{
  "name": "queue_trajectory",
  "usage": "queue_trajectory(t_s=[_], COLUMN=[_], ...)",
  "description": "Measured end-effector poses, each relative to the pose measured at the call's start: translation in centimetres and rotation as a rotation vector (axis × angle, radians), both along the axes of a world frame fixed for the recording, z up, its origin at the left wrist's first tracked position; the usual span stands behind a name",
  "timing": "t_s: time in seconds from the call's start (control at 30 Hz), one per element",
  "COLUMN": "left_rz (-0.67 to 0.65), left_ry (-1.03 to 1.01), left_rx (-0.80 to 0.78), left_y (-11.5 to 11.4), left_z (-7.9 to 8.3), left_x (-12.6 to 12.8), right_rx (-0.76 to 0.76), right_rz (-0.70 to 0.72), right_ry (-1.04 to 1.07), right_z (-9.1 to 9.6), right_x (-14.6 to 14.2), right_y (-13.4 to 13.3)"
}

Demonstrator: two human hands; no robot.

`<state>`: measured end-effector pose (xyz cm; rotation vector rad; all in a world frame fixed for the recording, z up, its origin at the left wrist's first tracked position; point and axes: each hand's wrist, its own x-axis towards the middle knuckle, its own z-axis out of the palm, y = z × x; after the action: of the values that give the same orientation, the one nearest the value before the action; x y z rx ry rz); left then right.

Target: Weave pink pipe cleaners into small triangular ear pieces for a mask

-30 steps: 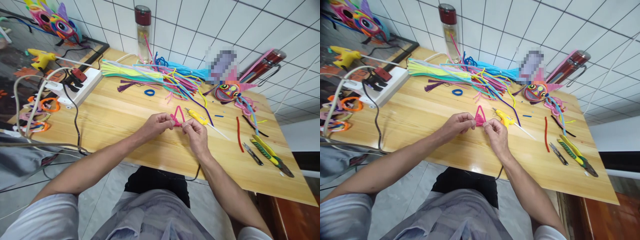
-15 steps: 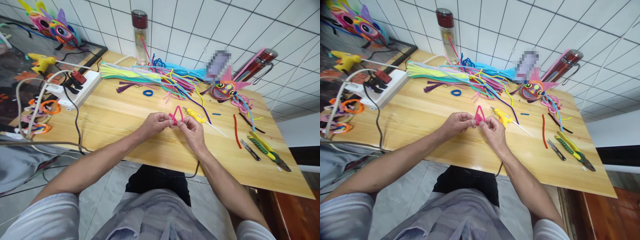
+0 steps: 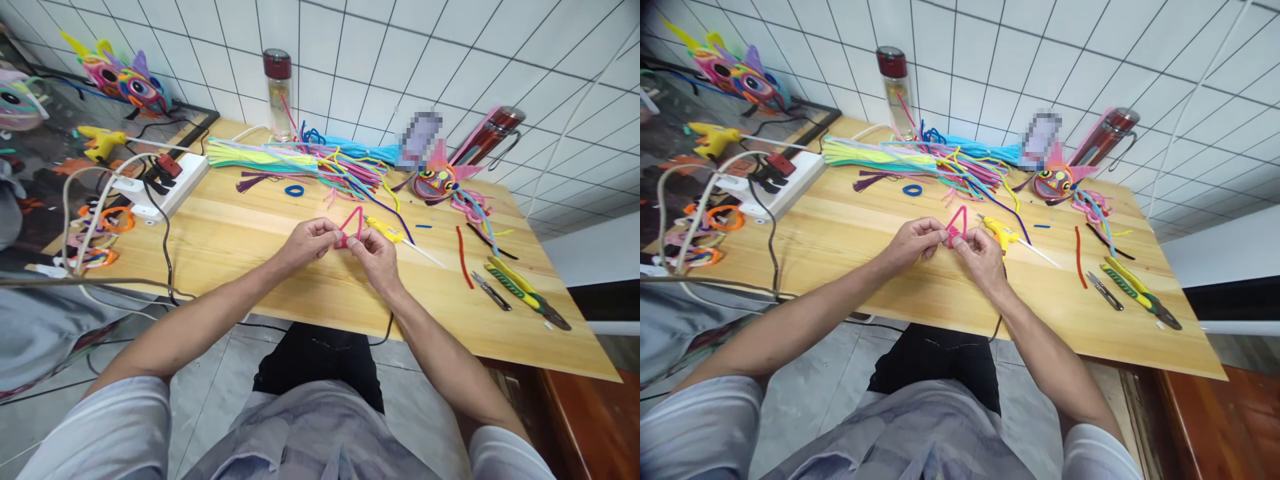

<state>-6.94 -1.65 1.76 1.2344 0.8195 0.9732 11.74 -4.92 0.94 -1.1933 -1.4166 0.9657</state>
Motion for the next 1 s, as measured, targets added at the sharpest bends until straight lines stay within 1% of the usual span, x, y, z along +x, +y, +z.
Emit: queue_trajectory(t_s=[0.07,0.13,0.37,0.5,0.63,0.7,0.83,0.9,1.0], left_rz=[0.001,-0.013,-0.099,-0.087,-0.08,-0.075,-0.087,-0.097,-0.099], left_ry=[0.027,0.055,0.055,0.047,0.086,0.117,0.166,0.14,0.092], left_rx=[0.015,0.03,0.082,0.076,0.068,0.062,0.062,0.076,0.1], left_y=[0.0,-0.1,-0.5,-0.3,-0.1,-0.1,-0.5,-0.7,-0.7], left_z=[0.0,0.0,-0.3,-1.0,-1.7,-1.6,-0.8,-0.4,-0.3], left_x=[0.0,0.2,0.7,0.7,0.5,0.4,0.4,0.5,0.6], right_rx=[-0.001,0.012,0.024,0.083,0.084,0.094,0.11,0.071,-0.027], right_rz=[0.026,0.023,-0.048,-0.042,-0.048,-0.058,-0.063,-0.074,-0.07], right_ry=[0.059,0.097,-0.08,-0.098,-0.102,-0.11,-0.113,-0.063,0.085], right_z=[0.1,0.1,-0.7,-0.6,-0.3,-0.2,-0.2,-0.2,0.0], right_x=[0.1,0.3,0.9,0.8,0.7,0.7,0.6,0.7,0.8], right_y=[0.0,0.1,0.1,-0.3,-0.5,-0.4,-0.3,-0.3,-0.1])
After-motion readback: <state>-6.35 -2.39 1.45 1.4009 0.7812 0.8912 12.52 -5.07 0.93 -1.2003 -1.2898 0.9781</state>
